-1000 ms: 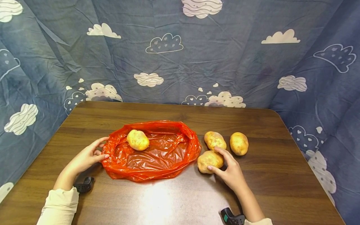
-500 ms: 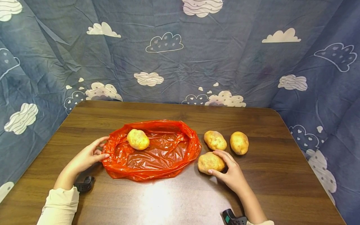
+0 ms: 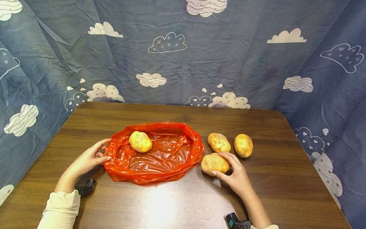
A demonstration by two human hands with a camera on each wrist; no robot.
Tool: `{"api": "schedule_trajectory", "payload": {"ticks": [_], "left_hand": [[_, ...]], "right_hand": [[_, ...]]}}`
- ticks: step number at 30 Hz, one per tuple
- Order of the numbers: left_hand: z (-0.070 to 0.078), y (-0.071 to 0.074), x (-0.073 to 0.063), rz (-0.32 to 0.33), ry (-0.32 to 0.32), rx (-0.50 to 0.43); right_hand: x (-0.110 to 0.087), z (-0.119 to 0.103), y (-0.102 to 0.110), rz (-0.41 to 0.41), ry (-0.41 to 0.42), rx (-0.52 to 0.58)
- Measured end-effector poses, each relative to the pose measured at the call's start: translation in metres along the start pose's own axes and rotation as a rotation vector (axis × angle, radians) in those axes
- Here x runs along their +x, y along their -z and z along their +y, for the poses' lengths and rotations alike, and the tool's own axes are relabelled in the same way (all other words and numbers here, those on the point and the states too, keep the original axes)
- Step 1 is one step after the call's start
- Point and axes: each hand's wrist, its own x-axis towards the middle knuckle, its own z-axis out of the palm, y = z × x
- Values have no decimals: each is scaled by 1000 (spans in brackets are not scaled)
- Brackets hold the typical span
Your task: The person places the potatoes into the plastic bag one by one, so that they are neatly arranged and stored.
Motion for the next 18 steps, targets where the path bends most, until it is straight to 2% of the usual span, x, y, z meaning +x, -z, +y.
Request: {"api": "schedule_trajectory", "payload": {"ticks": [14,18], "left_hand": [[-1,-1,1,0,17,-10],[0,-1,0,4,12,-11]], "right_hand": [[4,-12,-5,81,44,-51],[6,-6,-7,95,60,-44]]}}
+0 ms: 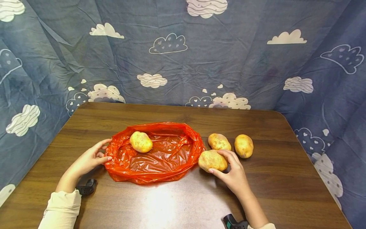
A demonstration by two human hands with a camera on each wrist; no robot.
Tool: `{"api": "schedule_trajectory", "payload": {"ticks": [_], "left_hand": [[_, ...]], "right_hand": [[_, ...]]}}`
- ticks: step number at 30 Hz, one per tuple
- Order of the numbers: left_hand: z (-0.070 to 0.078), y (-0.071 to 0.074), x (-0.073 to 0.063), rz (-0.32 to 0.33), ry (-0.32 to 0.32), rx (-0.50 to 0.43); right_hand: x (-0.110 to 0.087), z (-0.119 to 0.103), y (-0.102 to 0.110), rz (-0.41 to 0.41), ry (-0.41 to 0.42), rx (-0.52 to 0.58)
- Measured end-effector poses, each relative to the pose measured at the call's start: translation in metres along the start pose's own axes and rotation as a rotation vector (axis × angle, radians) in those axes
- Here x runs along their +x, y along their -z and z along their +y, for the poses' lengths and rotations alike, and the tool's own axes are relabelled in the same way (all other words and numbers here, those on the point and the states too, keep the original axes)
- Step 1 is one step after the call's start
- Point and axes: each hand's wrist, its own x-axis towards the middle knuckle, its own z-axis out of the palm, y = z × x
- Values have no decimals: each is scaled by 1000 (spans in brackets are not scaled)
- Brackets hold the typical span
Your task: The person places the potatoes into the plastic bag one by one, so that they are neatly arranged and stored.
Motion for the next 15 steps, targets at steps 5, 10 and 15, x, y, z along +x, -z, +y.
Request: {"api": "schedule_trajectory", "payload": {"ticks": [5,10,15], "left_hand": [[0,0,0,-10,15,-14],[-1,-1,0,-13,15,-22],[-2,0,0,-11,12,-11]], "right_hand": [[0,19,-7,8,11,-19],[5,20,-13,24,19,-17],[14,14,-19,29,-4,2]]}}
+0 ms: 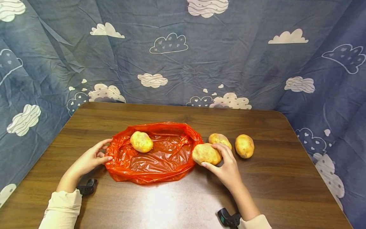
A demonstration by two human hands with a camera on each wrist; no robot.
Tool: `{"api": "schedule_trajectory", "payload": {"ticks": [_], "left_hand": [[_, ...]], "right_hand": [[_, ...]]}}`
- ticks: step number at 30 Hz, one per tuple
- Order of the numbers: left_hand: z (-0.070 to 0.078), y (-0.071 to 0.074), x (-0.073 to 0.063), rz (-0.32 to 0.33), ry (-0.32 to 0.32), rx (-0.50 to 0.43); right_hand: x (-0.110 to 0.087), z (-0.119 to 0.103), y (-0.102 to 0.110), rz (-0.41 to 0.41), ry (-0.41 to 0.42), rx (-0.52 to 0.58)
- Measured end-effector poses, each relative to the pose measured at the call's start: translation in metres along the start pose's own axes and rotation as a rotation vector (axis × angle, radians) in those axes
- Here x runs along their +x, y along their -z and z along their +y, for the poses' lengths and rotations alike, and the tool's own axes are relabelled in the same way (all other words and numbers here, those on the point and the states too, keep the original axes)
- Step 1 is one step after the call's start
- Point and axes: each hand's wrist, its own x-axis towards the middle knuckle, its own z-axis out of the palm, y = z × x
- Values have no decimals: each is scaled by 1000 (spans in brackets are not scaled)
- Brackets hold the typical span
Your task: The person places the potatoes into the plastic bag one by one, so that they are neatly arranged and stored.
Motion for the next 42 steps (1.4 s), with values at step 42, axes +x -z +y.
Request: {"api": "schedule_trajectory", "payload": {"ticks": [42], "left_hand": [[8,0,-2,1,7,-42]], "right_hand": [[59,-36,-99,33,-78,91]]}}
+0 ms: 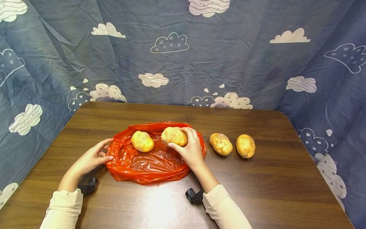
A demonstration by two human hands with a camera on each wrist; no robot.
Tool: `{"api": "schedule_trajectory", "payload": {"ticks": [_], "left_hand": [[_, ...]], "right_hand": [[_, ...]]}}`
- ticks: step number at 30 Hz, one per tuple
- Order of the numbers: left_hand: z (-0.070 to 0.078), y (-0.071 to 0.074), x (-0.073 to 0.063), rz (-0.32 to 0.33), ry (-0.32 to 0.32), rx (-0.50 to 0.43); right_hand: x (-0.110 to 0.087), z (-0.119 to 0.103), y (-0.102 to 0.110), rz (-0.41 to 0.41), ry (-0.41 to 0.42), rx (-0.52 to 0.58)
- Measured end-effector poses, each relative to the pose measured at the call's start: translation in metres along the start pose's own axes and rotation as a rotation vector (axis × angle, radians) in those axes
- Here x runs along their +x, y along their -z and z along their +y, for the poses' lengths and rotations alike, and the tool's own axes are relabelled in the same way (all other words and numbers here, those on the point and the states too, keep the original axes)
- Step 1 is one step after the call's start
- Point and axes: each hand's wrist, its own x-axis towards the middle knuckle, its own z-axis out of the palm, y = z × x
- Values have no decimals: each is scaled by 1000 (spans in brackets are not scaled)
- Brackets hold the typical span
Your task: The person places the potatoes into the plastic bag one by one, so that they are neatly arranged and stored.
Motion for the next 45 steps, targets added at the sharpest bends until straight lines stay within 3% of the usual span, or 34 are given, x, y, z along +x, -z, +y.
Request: {"api": "schedule_trajectory", "payload": {"ticks": [22,31,45], "left_hand": [[0,0,-1,-2,5,7],[-2,-1,1,-1,-5,42],[0,-1,2,2,7,27]], "right_hand": [[5,9,-43,-65,-204,66],[6,8,-48,-78,-284,37],[10,6,-54,-85,-335,24]]}}
